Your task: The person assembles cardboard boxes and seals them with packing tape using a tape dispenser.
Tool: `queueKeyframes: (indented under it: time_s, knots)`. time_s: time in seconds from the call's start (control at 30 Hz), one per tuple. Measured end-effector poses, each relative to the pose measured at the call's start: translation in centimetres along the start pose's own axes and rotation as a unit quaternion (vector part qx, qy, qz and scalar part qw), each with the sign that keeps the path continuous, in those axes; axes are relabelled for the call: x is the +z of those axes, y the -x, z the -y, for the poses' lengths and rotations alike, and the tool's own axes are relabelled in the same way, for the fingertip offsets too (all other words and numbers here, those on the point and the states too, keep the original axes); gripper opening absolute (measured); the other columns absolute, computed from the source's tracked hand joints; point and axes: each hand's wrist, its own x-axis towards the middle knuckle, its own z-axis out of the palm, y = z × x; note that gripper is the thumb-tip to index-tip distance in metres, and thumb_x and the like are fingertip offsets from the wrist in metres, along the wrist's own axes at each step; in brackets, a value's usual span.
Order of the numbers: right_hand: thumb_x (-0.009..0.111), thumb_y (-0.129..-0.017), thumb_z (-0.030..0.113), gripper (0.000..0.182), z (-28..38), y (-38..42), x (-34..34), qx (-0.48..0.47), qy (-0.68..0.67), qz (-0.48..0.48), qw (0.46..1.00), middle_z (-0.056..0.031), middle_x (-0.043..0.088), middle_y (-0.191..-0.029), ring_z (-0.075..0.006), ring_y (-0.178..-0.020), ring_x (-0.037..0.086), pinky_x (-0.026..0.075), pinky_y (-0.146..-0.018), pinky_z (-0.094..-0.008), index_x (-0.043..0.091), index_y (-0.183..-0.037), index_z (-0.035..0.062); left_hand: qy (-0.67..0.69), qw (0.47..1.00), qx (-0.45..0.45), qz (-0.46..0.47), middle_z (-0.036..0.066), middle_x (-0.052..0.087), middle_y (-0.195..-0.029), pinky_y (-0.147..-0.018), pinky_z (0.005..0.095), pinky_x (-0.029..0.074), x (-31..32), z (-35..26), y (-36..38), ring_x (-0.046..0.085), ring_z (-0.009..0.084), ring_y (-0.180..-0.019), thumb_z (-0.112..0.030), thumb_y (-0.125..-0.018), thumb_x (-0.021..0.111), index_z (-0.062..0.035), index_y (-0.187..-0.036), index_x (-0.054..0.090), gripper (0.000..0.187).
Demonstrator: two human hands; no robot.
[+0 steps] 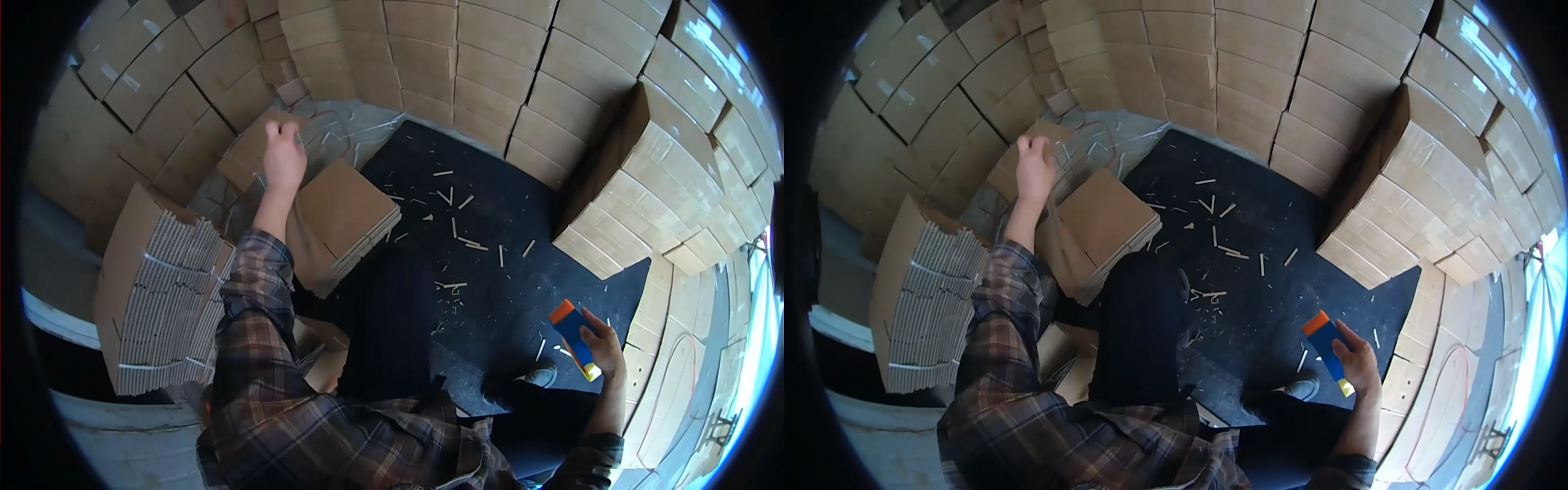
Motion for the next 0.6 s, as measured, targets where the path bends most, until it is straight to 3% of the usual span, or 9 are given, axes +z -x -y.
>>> queueKeyframes:
  time_s: [0.13,0.23,0.33,0.43,0.47,0.53,0.6]
  knots:
    - [0.058,-0.089,0.018,0.044,-1.2,0.4,-0.3,-0.032,-0.026,-0.026,0.999,-0.0138,0.068,-0.112,-0.0198,-0.101,0.065,0.047,-0.090,-0.0311,0.056,-0.133,0.0148,0.116,0.984,0.055,-0.123,0.017,0.051,-0.107,-0.085,0.0414,0.048,-5.5,-5.1,-4.7,0.056,0.0365,-0.095,0.003,-0.076,0.055,-0.0051,-0.098,0.058,0.024]
    - [0.059,-0.090,0.019,0.040,-1.1,0.8,-0.7,-0.037,-0.008,-0.070,0.997,-0.0140,0.070,-0.102,-0.0189,-0.094,0.066,0.049,-0.086,-0.0313,0.060,-0.129,0.0155,0.203,0.964,0.068,-0.158,0.018,0.053,-0.104,-0.089,0.0396,0.046,-8.3,-9.9,-7.3,0.054,0.0349,-0.100,0.002,-0.075,0.055,-0.0050,-0.097,0.060,0.024]
    - [0.059,-0.089,0.024,0.035,-3.0,0.0,-0.6,-0.044,0.005,-0.094,0.995,-0.0151,0.070,-0.099,-0.0253,-0.094,0.068,0.049,-0.086,-0.0343,0.064,-0.124,0.0203,0.244,0.952,0.102,-0.156,0.018,0.055,-0.101,-0.092,0.0386,0.044,-9.6,-14.2,-7.9,0.052,0.0350,-0.104,0.000,-0.074,0.056,-0.0056,-0.096,0.061,0.024]
    - [0.057,-0.090,0.030,0.032,-1.9,0.8,-0.8,-0.041,0.072,-0.113,0.990,-0.0144,0.070,-0.099,-0.0287,-0.095,0.067,0.050,-0.086,-0.0362,0.067,-0.119,0.0232,0.321,0.946,0.038,-0.039,0.019,0.058,-0.101,-0.090,0.0366,0.044,-8.8,-18.3,-6.9,0.055,0.0330,-0.104,-0.003,-0.071,0.058,-0.0074,-0.098,0.063,0.028]
    - [0.057,-0.090,0.030,0.031,-1.0,1.1,-0.8,-0.033,0.093,-0.113,0.989,-0.0146,0.070,-0.099,-0.0289,-0.095,0.067,0.050,-0.086,-0.0361,0.067,-0.118,0.0230,0.349,0.936,0.027,0.028,0.017,0.060,-0.096,-0.083,0.0362,0.047,-7.7,-19.4,-6.7,0.059,0.0296,-0.095,-0.002,-0.071,0.058,-0.0045,-0.097,0.063,0.026]
    - [0.056,-0.090,0.032,0.029,-0.6,1.4,-0.5,-0.042,0.103,-0.108,0.988,-0.0141,0.069,-0.100,-0.0298,-0.096,0.066,0.050,-0.085,-0.0368,0.068,-0.115,0.0223,0.442,0.871,-0.067,0.204,0.012,0.062,-0.087,-0.074,0.0349,0.049,-5.9,-22.5,-5.0,0.061,0.0245,-0.083,-0.001,-0.071,0.058,-0.0011,-0.092,0.063,0.022]
    - [0.056,-0.091,0.033,0.028,-1.9,0.4,0.6,-0.071,0.138,-0.114,0.981,-0.0122,0.069,-0.101,-0.0298,-0.096,0.066,0.050,-0.085,-0.0375,0.069,-0.114,0.0227,0.480,0.829,-0.061,0.280,0.008,0.061,-0.081,-0.069,0.0315,0.047,-1.9,-24.8,-2.9,0.058,0.0182,-0.076,0.000,-0.070,0.058,-0.0017,-0.091,0.063,0.022]
